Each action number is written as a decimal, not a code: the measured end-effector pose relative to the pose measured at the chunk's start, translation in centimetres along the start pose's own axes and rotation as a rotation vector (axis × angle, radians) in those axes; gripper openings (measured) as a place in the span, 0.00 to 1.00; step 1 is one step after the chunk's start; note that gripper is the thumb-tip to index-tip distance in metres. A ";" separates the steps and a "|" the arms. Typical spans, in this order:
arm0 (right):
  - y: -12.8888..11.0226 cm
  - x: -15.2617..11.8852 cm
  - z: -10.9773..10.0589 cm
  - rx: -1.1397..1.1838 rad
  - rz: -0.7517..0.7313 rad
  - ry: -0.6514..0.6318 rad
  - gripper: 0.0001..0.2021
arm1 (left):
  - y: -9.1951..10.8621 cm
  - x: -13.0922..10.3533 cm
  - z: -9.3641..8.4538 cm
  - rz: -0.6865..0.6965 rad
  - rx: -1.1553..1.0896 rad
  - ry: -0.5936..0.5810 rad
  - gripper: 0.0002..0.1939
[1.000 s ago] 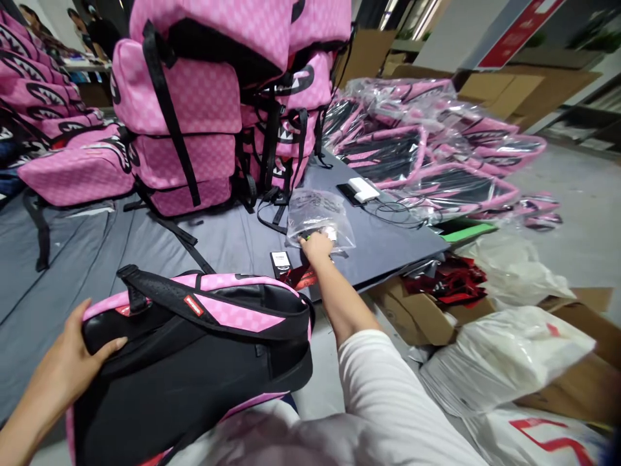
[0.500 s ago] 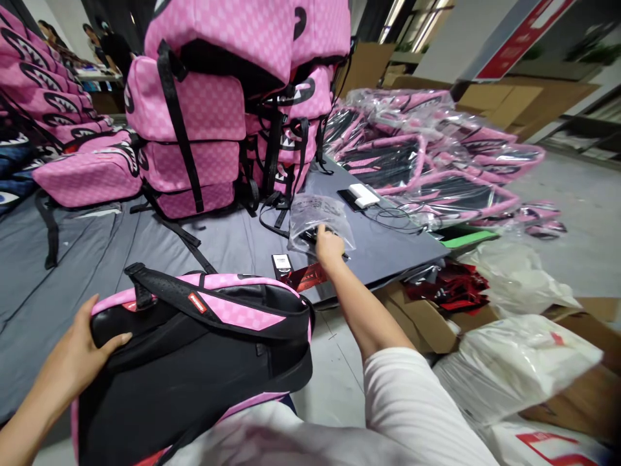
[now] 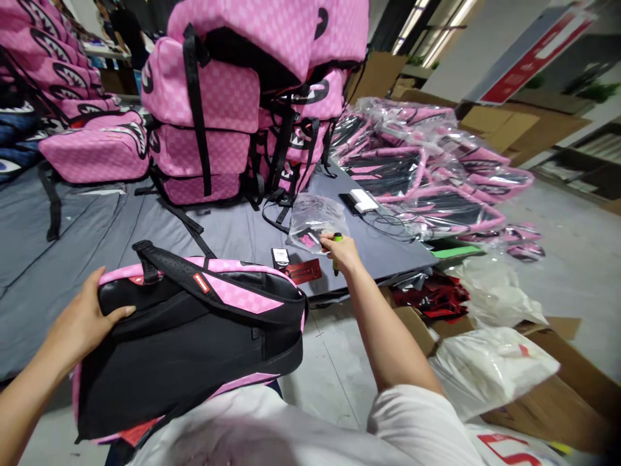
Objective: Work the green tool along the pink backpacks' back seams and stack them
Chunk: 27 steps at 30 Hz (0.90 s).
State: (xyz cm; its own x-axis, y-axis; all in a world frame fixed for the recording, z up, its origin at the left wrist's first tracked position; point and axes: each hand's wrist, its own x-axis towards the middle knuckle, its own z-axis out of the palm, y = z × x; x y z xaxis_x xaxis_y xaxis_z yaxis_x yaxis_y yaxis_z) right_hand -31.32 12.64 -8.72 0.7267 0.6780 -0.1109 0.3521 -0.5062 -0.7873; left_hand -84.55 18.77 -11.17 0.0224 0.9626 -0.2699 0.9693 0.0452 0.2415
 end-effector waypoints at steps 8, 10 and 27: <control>-10.3 -12.8 7.7 0.102 -0.606 -0.556 0.05 | 1.9 -1.9 0.1 0.060 -0.131 0.069 0.50; -11.9 -15.7 10.6 0.025 -0.794 -0.672 0.04 | 2.2 -2.4 -0.1 0.038 -0.176 0.081 0.51; -14.4 -21.4 19.0 -0.817 -1.208 -0.803 0.14 | -1.9 -7.6 4.5 0.227 -0.617 0.312 0.44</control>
State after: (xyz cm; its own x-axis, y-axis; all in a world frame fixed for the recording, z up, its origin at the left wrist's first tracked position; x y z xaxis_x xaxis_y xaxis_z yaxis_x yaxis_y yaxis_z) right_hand -63.15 15.58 -6.50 -0.5531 0.8131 -0.1814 0.8320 0.5278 -0.1709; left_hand -85.42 10.20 -13.78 0.0462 0.9934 0.1053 0.6324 -0.1107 0.7667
